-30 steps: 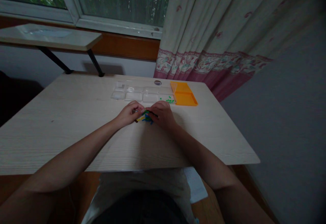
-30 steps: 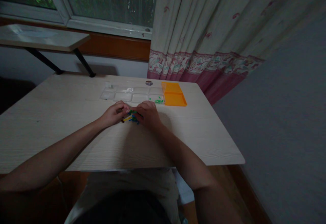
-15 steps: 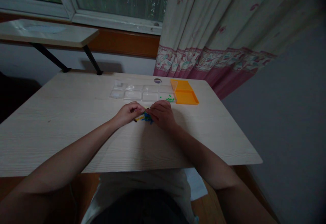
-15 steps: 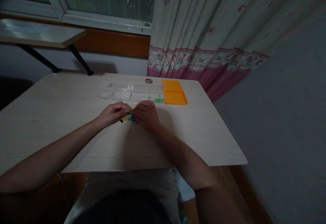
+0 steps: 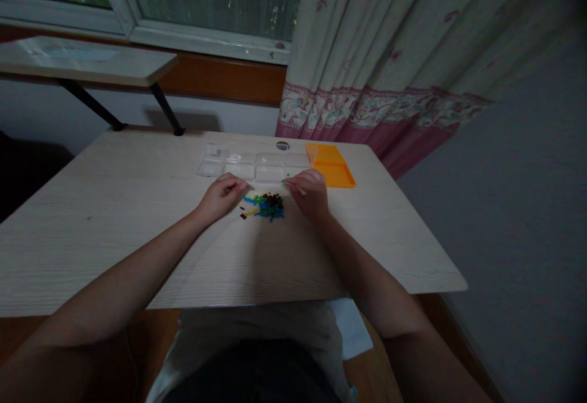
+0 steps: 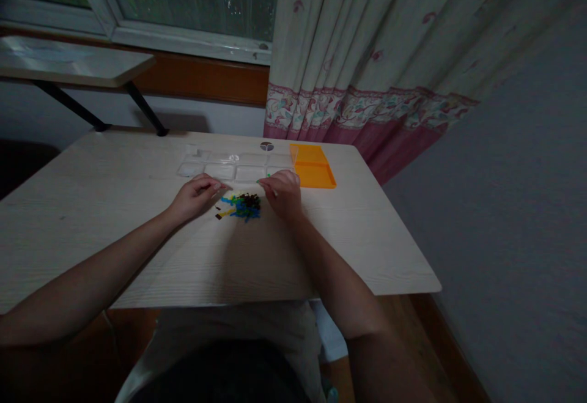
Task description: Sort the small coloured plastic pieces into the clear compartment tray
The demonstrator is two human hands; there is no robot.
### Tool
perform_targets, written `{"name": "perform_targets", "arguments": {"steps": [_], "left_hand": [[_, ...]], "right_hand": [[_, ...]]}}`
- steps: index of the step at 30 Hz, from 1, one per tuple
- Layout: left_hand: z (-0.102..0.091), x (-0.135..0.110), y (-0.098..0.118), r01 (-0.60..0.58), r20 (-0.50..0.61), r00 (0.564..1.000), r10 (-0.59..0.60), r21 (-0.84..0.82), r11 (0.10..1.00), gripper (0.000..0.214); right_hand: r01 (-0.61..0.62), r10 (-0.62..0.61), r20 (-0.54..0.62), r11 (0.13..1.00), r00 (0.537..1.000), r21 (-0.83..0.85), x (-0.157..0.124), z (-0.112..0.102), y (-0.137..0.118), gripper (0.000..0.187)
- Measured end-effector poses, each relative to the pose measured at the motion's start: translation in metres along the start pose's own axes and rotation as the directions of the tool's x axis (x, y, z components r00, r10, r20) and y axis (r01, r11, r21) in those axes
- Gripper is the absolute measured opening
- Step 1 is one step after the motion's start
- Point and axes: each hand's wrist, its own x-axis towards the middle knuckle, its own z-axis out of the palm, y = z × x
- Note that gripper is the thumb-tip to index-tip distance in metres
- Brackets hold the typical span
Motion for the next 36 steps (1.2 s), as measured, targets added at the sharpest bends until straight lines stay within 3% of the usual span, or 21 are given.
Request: {"name": "perform_targets", "arguments": {"steps": [5, 8, 25, 30, 36], "left_hand": [[-0.006, 0.003, -0.012, 0.033, -0.056, 0.998, -0.029, 0.073, 0.997, 0.029], [-0.005, 0.003, -0.014, 0.038, -0.056, 0.998, -0.034, 0.065, 0.997, 0.029], [-0.003, 0.003, -0.021, -0.001, -0.047, 0.999, 0.005, 0.071, 0.997, 0.026], [-0.003, 0.001, -0.013, -0.002, -0.012, 1.0, 0.003, 0.064, 0.998, 0.024], [-0.003, 0.0, -0.009, -0.091, 0.084, 0.994, 0.076, 0.185, 0.979, 0.018]], "right_hand": [[-0.344, 0.317, -0.177, 0.926, 0.932, -0.156, 0.001, -0.005, 0.049, 0.026], [-0.422, 0.379, -0.222, 0.883, 0.899, -0.203, -0.003, -0.003, 0.057, 0.026], [-0.444, 0.433, -0.102, 0.858, 0.896, -0.258, -0.006, 0.002, 0.053, 0.033], [-0.433, 0.421, -0.1, 0.872, 0.902, -0.229, -0.005, 0.002, 0.052, 0.032], [-0.416, 0.4, -0.116, 0.884, 0.909, -0.215, -0.005, 0.003, 0.054, 0.032]]}}
